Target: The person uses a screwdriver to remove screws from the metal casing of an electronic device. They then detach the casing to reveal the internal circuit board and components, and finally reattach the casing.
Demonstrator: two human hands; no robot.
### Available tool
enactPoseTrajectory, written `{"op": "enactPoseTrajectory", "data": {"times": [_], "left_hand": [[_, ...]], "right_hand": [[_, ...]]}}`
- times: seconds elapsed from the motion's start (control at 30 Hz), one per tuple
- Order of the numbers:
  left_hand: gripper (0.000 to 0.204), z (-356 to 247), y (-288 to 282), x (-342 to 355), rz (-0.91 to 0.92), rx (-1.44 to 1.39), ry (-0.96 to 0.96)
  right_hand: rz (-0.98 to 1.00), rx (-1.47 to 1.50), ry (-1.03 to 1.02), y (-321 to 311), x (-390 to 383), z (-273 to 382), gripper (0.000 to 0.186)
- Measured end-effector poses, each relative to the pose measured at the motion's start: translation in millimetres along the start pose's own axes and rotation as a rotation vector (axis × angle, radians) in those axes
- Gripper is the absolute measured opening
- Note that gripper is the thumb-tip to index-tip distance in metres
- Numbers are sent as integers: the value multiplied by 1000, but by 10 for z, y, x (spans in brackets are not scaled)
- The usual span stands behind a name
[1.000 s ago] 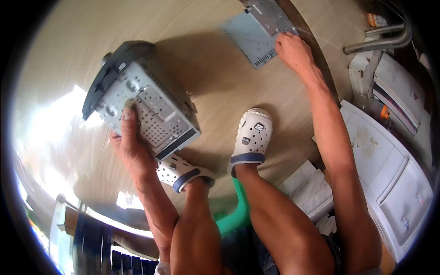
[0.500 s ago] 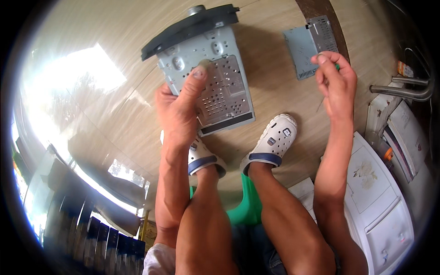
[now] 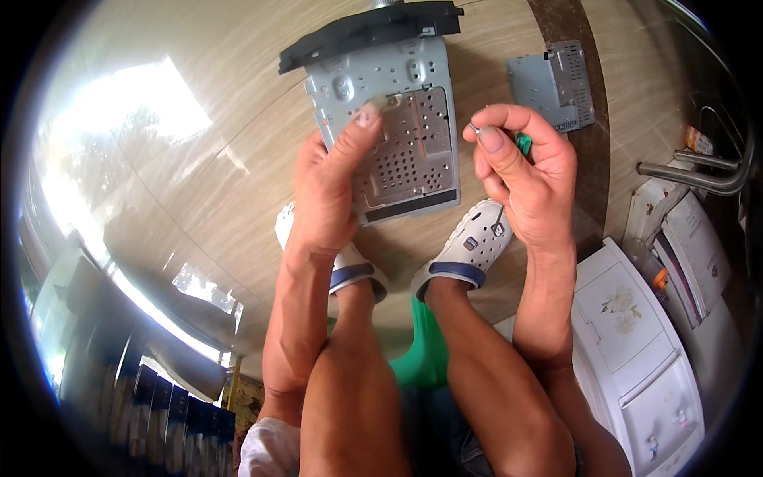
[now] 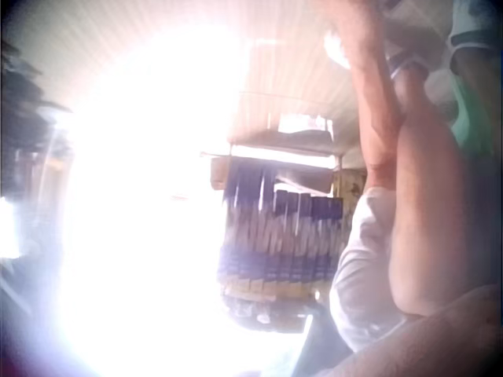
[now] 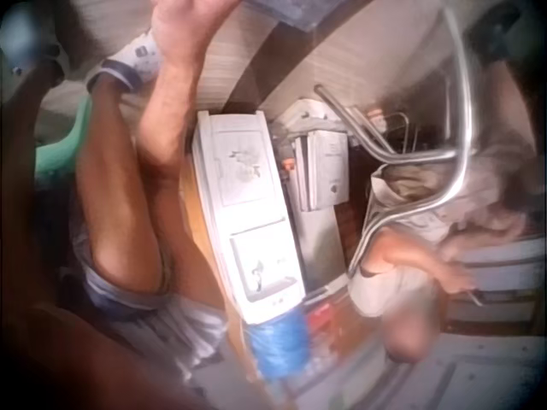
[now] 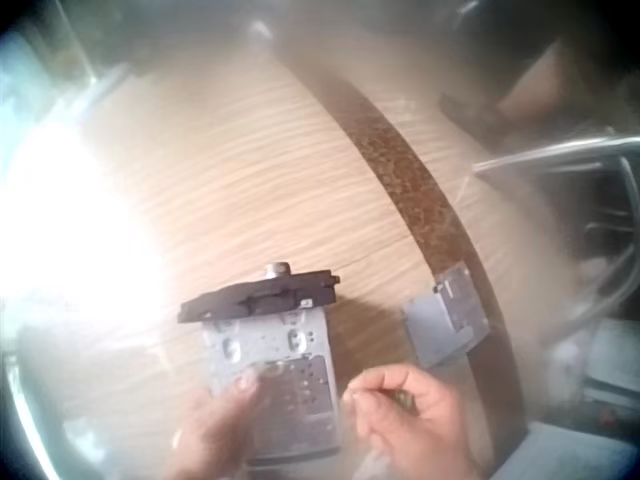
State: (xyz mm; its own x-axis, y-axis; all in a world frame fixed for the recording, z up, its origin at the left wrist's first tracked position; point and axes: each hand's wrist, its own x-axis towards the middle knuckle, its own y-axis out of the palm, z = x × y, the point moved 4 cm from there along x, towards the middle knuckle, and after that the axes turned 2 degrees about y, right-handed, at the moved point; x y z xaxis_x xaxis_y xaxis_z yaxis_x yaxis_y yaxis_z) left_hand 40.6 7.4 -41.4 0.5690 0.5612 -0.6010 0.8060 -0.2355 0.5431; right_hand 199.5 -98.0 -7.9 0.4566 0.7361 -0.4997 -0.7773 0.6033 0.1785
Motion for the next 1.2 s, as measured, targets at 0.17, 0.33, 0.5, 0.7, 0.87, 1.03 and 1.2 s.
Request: {"op": "enactPoseTrajectory", "data": {"times": [0.17, 0.33, 0.5, 0.7, 0.87, 1.03, 1.2], "left_hand": [[43, 52, -21, 34, 21, -14, -18], [41, 40, -19, 11, 14, -37, -40], [40, 61, -32, -33, -37, -55, -73], [40, 76, -79, -23, -15, -57, -103], [40, 58, -46, -26, -1, -25, -96], [39, 56, -53, -26, 13, -25, -91], [35, 54, -41, -24, 12, -55, -81]], "right_hand": [[-5, -168, -20, 70, 18, -13, 15], [-17, -454, -226, 126, 8, 14, 11], [14, -779, -429, 269, -11, 116, 7], [1, -866, -439, 317, -24, 114, 9], [1, -823, -391, 276, -15, 57, 9], [-29, -767, -327, 289, -4, 54, 8], [-70, -849, -331, 344, -14, 93, 8]]}}
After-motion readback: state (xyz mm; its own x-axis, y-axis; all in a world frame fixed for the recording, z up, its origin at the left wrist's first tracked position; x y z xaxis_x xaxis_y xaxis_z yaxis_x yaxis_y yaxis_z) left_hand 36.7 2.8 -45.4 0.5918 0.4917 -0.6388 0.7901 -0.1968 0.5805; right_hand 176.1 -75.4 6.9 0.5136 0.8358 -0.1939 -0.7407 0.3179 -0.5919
